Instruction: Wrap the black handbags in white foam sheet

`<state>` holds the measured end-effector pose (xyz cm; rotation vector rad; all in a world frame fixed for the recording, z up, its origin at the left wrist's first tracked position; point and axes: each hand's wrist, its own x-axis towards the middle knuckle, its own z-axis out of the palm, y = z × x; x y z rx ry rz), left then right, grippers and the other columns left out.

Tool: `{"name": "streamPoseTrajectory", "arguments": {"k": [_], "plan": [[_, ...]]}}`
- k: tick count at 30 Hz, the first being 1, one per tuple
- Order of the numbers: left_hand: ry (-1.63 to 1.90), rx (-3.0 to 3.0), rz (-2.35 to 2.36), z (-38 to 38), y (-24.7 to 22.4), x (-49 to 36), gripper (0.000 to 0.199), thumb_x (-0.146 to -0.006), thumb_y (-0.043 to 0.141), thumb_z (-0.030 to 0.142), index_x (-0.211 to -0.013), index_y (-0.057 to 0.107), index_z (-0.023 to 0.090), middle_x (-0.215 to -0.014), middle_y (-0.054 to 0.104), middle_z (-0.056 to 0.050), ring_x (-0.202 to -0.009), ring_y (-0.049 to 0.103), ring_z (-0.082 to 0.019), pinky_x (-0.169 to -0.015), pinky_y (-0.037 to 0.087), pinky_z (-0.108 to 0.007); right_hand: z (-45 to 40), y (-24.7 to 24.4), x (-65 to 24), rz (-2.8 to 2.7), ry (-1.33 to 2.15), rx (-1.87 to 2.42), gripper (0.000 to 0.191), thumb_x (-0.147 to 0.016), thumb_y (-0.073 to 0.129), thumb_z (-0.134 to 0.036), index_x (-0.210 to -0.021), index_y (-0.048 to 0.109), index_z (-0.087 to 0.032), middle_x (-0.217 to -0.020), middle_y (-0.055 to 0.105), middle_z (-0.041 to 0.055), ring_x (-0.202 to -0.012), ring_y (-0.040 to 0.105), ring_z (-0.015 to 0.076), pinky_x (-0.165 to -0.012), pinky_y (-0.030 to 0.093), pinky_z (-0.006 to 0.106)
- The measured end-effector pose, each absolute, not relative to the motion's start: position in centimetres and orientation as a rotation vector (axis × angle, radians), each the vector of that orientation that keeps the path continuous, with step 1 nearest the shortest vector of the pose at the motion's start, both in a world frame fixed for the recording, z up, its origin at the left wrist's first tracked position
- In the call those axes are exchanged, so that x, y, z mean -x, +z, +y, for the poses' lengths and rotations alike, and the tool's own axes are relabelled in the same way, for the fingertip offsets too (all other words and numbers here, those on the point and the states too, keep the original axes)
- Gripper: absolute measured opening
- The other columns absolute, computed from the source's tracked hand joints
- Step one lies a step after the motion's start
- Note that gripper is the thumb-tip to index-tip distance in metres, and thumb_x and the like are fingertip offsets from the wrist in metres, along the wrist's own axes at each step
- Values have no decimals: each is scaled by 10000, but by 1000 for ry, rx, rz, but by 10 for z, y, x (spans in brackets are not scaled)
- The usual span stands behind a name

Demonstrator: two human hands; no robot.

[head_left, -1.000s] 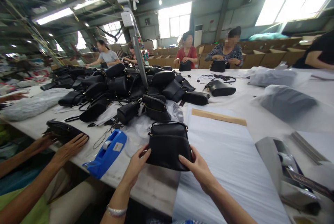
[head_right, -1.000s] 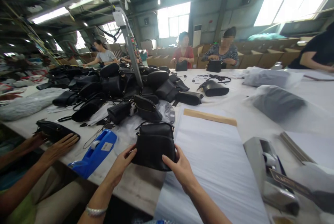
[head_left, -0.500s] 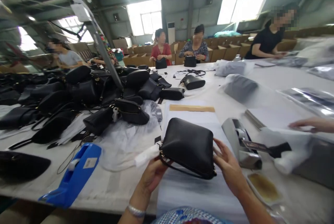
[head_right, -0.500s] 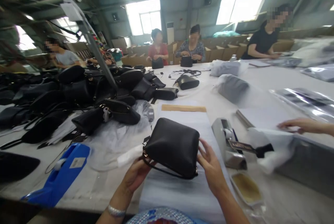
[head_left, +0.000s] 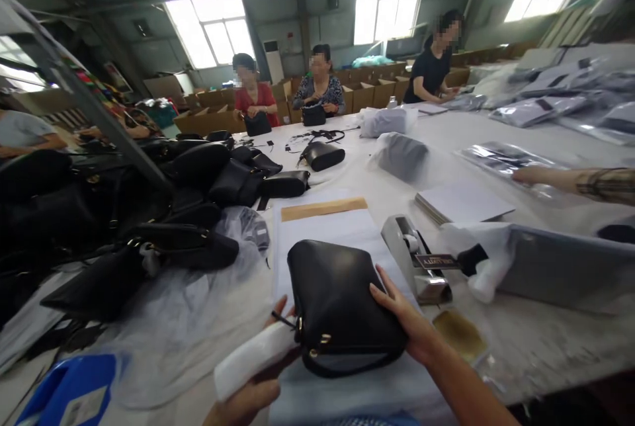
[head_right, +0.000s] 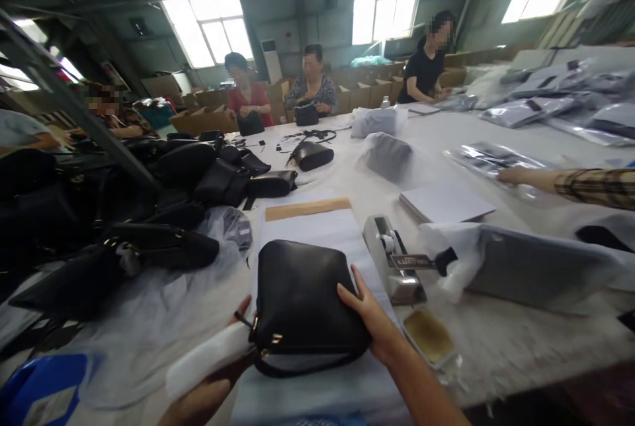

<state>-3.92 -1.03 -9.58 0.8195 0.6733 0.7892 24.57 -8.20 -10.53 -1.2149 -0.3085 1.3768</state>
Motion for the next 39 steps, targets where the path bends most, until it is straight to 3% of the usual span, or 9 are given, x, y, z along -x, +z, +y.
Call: {"name": "streamPoseTrajectory", "arguments": {"k": [5, 9, 12, 15, 20, 23, 26, 31, 39], "plan": [[844, -924, 940, 19, -93, 36, 959, -681, 823, 386, -1480, 292, 393, -1509, 441, -61, -1342, 458, -335, -1061, 453, -496, -57, -114, -268, -512, 1185, 1252, 961, -734, 796, -412, -1519, 244, -353, -1442, 522, 22, -1303, 508, 231, -1099, 423, 372], [874, -849, 1117, 29, -120, 44, 788, -716, 797, 366, -1405, 415, 327, -1444, 516, -62, -1279, 530, -320, -983, 538, -440, -46, -133, -271, -529, 1178, 1374, 1059, -743, 777, -454, -1549, 102, -332, -1297, 643, 55, -1179, 614, 255, -1039, 480, 447], [906, -813, 1189, 30, -141, 56, 689, -702, 805, 377, -1319, 511, 296, -1346, 597, -59, -1262, 546, -320, -985, 538, -435, -46, -144, -271, -594, 1128, 1436, 995, -770, 736, -485, -1549, 143, -307, -1315, 630, 56, -1197, 602, 256, -1055, 466, 453], [962, -907, 1373, 32, -148, 67, 665, -747, 747, 439, -1339, 489, 276, -1341, 592, -90, -1274, 533, -324, -1019, 500, -461, -48, -149, -273, -734, 994, 1561, 883, -785, 715, -478, -1524, 266, -299, -1368, 589, 50, -1222, 583, 266, -1084, 435, 456], [1221, -1857, 1823, 32, -122, 47, 696, -837, 641, 378, -1465, 369, 254, -1562, 328, -123, -1422, 323, -347, -1155, 289, -548, -48, -153, -273, -981, 685, 1825, 713, -837, 642, -456, -1479, 382, -288, -1406, 552, 66, -1212, 587, 293, -1054, 459, 483], [1174, -2475, 1487, 27, -106, 14, 512, -891, 590, 285, -1393, 486, 279, -1528, 403, -86, -1421, 338, -312, -1174, 245, -541, -52, -152, -268, -1125, 470, 1884, 632, -871, 612, -428, -1452, 430, -257, -1410, 545, 88, -1271, 538, 283, -1071, 450, 471], [860, -2720, 1053, 21, -108, -23, 499, -929, 550, 314, -1418, 454, 287, -1482, 475, -78, -1392, 397, -289, -1149, 299, -532, -69, -144, -265, -1247, 235, 1919, 488, -898, 603, -376, -1364, 541, -246, -1378, 570, 98, -1257, 547, 270, -1076, 452, 456], [433, -2907, 842, 14, -130, -56, 652, -883, 617, 390, -1475, 379, 259, -1602, 236, -106, -1471, 177, -371, -1104, 318, -613, -136, -129, -280, -1373, -183, 1989, 268, -955, 531, -294, -1178, 674, -249, -1313, 624, 56, -1278, 517, 237, -1095, 427, 425], [417, -2955, 901, 12, -141, -54, 656, -894, 596, 362, -1492, 342, 275, -1616, 185, -87, -1482, 129, -365, -1093, 320, -630, -218, -171, -294, -1306, -332, 2620, 469, -908, 532, -532, -1156, 691, -168, -1525, 384, 146, -1425, 257, 418, -1083, 298, 655]]}}
